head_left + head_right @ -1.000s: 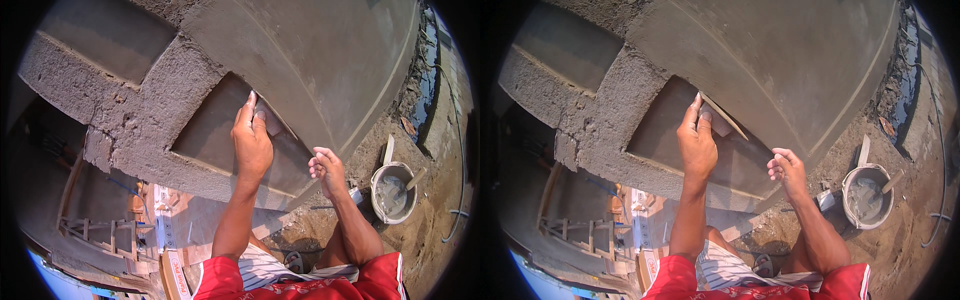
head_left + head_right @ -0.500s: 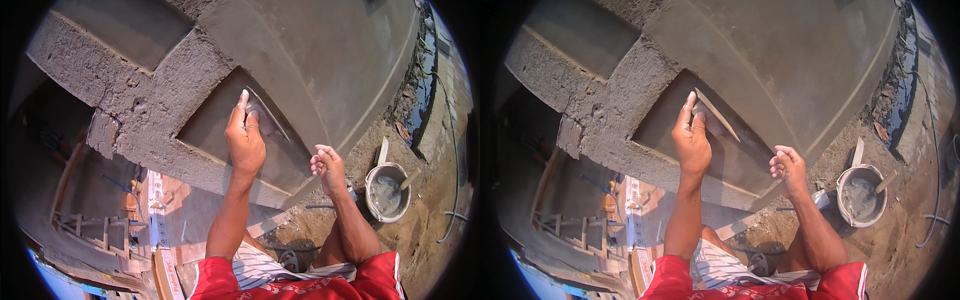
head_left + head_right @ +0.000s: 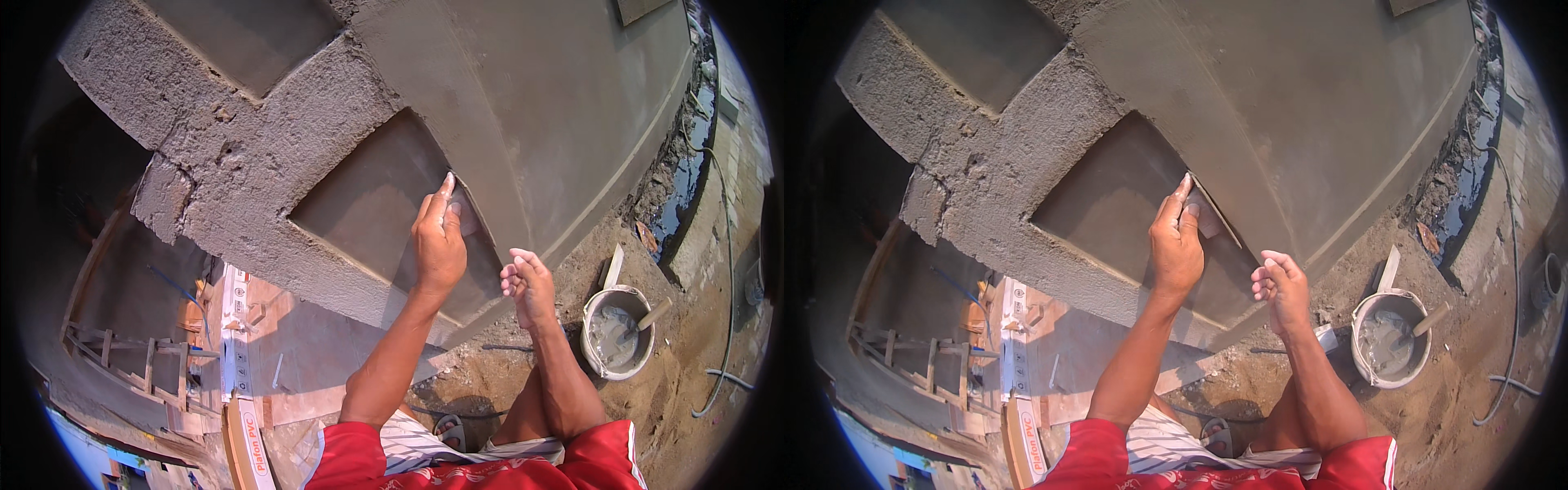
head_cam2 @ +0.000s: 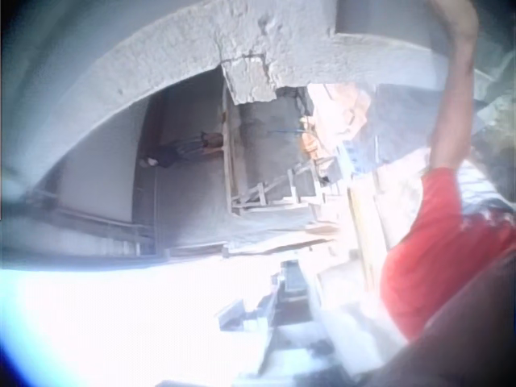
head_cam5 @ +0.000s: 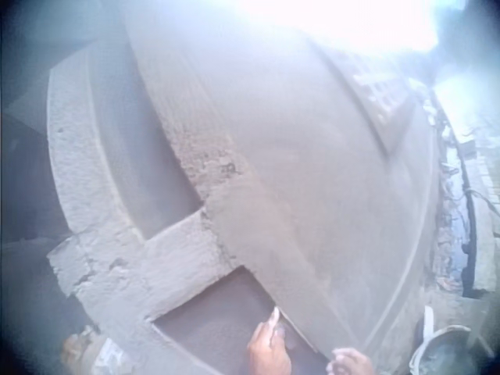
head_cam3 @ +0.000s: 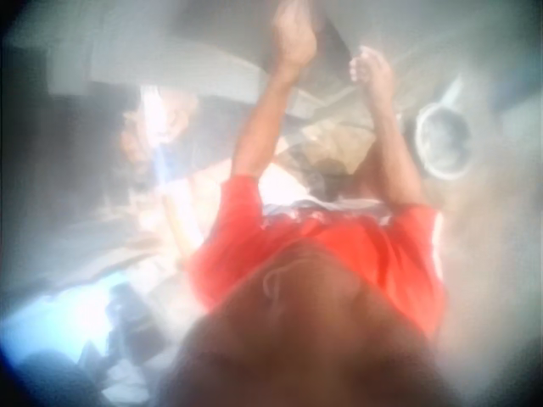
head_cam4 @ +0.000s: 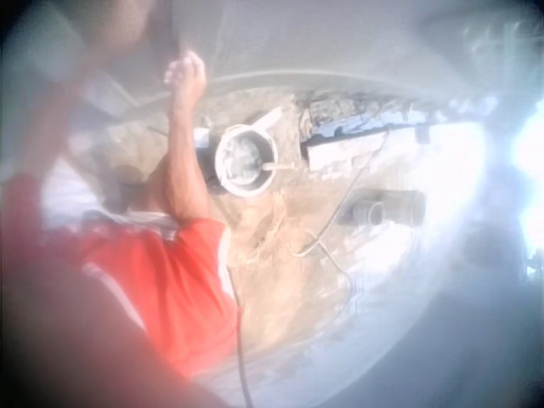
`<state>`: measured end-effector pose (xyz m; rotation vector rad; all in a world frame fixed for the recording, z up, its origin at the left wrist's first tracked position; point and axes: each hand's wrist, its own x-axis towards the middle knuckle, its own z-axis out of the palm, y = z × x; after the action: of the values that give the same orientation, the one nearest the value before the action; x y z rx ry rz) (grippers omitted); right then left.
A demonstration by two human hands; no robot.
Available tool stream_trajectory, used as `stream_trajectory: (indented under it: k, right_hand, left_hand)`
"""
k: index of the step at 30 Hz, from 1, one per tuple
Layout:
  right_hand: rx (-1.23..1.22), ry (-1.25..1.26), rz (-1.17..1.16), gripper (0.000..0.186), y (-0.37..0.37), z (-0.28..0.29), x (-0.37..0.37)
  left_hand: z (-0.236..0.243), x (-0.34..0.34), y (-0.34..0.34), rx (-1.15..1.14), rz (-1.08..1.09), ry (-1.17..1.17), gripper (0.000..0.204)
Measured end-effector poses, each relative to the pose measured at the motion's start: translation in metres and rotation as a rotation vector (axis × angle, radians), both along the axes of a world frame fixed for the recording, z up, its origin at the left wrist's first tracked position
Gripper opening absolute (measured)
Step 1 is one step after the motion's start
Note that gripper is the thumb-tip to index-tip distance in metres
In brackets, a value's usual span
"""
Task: The person smooths a freshly plastered concrete wall using a rectangular trowel. They repeatedly rub the tool along the surface and edges to create a uniform finish.
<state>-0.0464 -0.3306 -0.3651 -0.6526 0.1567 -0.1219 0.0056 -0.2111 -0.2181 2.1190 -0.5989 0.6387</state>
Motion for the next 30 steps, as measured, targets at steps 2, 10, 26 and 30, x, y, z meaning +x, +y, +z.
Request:
stream_trajectory:
  k: [2,10,26,30]
  right_hand:
    - [-0.063,0.011,-0.023,0.023,0.001,0.002,-0.003]
    - [-0.071,-0.152,0.154,0.033,-0.017,0.000,-0.015]
    - [-0.783,-0.529,-0.468,0.054,-0.007,0.147,0.013]
    - [-1.272,-0.582,-0.870,0.057,-0.010,0.197,0.069]
  left_hand:
    - [-0.032,0.001,0.019,-0.098,-0.048,-0.016,0.041]
    - [-0.044,-0.050,0.048,-0.740,-0.783,0.782,0.034]
    - [-0.093,-0.065,0.101,-0.790,-0.632,0.847,0.073]
    - [-0.130,-0.077,0.121,-0.721,-0.605,0.914,0.074]
